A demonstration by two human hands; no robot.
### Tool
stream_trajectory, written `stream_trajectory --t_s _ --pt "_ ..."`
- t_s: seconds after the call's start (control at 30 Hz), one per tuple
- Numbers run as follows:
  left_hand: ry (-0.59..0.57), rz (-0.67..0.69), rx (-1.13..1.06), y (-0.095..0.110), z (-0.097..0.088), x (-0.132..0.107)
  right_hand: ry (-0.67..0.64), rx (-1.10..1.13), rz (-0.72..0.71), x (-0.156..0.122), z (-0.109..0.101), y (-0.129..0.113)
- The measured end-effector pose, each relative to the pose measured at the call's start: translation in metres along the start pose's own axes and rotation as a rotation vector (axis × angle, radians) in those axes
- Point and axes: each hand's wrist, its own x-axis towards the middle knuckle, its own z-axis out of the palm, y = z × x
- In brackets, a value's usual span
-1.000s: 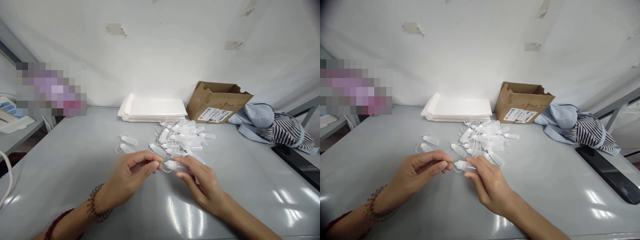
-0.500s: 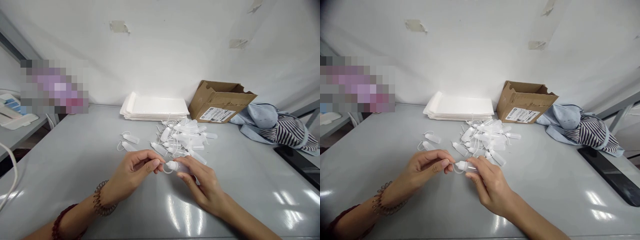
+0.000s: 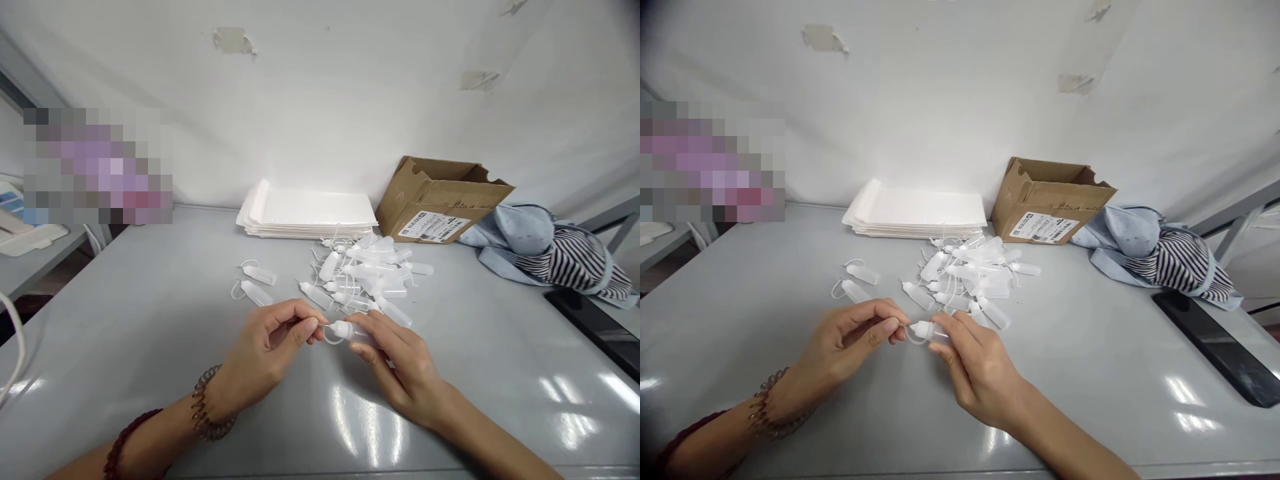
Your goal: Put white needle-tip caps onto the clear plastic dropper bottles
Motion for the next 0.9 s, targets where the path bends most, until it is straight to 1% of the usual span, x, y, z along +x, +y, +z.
stream_trajectory --t_s 0.1,0.2,0.3,0.4,0.5,0.63,0.7,0.77,0.83,0.9 --pt "0.007 0.034 0.026 -0.002 0.002 -0.001 -0.001 -0.021 -0.001 0.000 0.001 0.001" --pt "0.005 0.037 0.045 -0.002 0.003 -0.002 -0.006 -0.031 0.005 -0.001 0.001 0.001" --pt "0.003 0.017 0.044 0.002 0.000 0.000 0.003 -0.030 0.001 0.000 0.000 -0.001" --pt "-0.026 -0.005 0.065 0.009 -0.004 0.003 0.009 -0.091 -0.024 0.002 -0.002 -0.002" --pt "-0.081 -0.056 0.160 0.015 -0.007 0.005 0.012 -0.181 -0.066 0.003 -0.002 -0.003" --pt "-0.236 -0.119 0.267 0.017 -0.011 0.009 0.007 -0.252 -0.110 0.003 0.000 -0.003" --pt "-0.296 -0.134 0.284 0.015 -0.019 0.012 0.016 -0.282 -0.112 0.004 0.000 -0.002" --pt "-0.315 -0.151 0.299 0.012 -0.035 0.017 0.057 -0.339 -0.105 0.005 -0.002 0.000" --pt "-0.277 -0.178 0.340 0.010 -0.055 0.021 0.121 -0.410 -0.075 0.007 -0.008 0.004" --pt "-0.201 -0.214 0.436 0.009 -0.076 0.024 0.167 -0.466 -0.027 0.009 -0.015 0.010"
